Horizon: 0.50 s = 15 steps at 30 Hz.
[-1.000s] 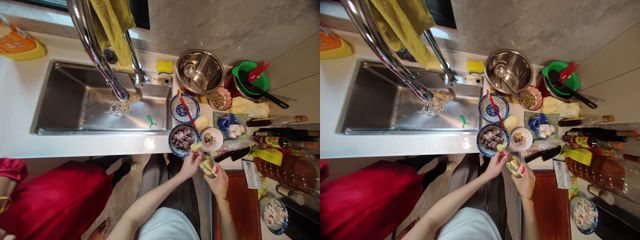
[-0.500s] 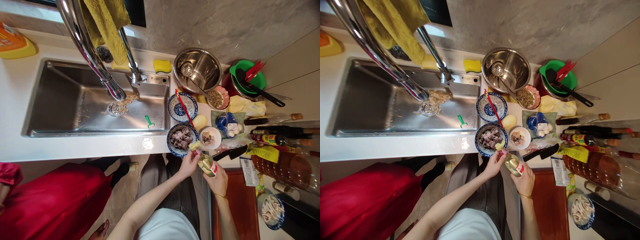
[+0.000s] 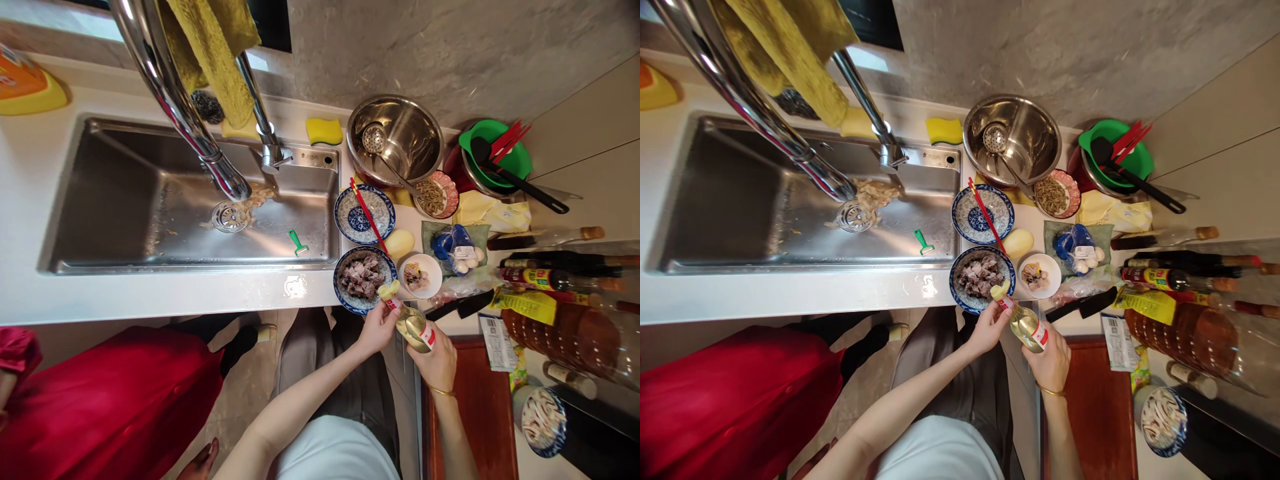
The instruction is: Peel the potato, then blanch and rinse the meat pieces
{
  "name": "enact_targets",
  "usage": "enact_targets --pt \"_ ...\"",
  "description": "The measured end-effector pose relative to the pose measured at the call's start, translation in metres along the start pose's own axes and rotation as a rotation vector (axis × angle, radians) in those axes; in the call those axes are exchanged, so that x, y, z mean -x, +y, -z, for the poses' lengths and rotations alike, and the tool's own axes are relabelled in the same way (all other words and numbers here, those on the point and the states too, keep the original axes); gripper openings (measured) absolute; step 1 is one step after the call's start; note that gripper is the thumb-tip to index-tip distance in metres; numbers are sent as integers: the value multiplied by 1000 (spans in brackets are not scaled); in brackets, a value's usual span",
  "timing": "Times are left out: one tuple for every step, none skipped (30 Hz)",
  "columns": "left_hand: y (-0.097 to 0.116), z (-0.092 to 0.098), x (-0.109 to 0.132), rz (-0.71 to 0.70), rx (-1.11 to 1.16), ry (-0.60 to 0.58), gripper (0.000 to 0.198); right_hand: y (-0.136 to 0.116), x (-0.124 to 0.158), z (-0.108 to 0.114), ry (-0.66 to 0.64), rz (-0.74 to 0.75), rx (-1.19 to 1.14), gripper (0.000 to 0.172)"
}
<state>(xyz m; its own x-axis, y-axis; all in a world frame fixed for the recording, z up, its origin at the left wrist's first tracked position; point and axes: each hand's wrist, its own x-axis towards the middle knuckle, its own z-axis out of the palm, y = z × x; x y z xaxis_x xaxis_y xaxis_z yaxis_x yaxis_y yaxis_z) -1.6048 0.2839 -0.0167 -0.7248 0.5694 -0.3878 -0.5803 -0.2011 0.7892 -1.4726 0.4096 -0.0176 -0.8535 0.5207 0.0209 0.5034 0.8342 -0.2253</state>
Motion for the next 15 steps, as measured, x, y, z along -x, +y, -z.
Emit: enact_targets --pt "0 0 0 -2 1 0 48 0 0 0 -1 -2 2 56" --pt "0 0 0 -2 2 -1 48 -1 0 1 -4 -4 2 55" --pt "-1 0 -1 -1 3 -2 48 -1 -1 1 -7 -6 1 55" --pt "-1 0 -1 -1 2 -2 48 -1 -1 2 -10 -8 -2 55" --pt "-1 0 -1 -1 3 -2 48 -1 -1 2 -10 -10 -5 55" --pt "-1 0 -1 -2 4 -2 48 -1 -1 2 -8 -12 -7 55" --pt "-1 0 -1 -3 5 -3 47 -1 0 2 -5 -15 -10 55" --pt "-1 -1 -1 -5 6 -5 47 0 0 2 -3 -17 -13 56" --pt "-1 -1 -1 -8 6 -6 47 0 0 1 -3 -20 -18 56" --pt "0 -2 -1 -14 2 -6 46 1 1 0 -5 -24 -26 57" --pt "2 -2 0 -21 -7 -5 44 2 1 -1 -10 -27 -41 58" --pt "4 -3 1 -30 -19 -5 42 3 1 -3 -16 -29 -66 58" --pt "6 -3 2 -42 -34 -8 40 4 1 -5 -22 -35 -100 58" --pt "9 -4 3 -54 -49 -15 37 4 2 -7 -25 -43 -143 58" --pt "13 -4 4 -68 -64 -24 35 4 2 -10 -25 -56 -195 59"
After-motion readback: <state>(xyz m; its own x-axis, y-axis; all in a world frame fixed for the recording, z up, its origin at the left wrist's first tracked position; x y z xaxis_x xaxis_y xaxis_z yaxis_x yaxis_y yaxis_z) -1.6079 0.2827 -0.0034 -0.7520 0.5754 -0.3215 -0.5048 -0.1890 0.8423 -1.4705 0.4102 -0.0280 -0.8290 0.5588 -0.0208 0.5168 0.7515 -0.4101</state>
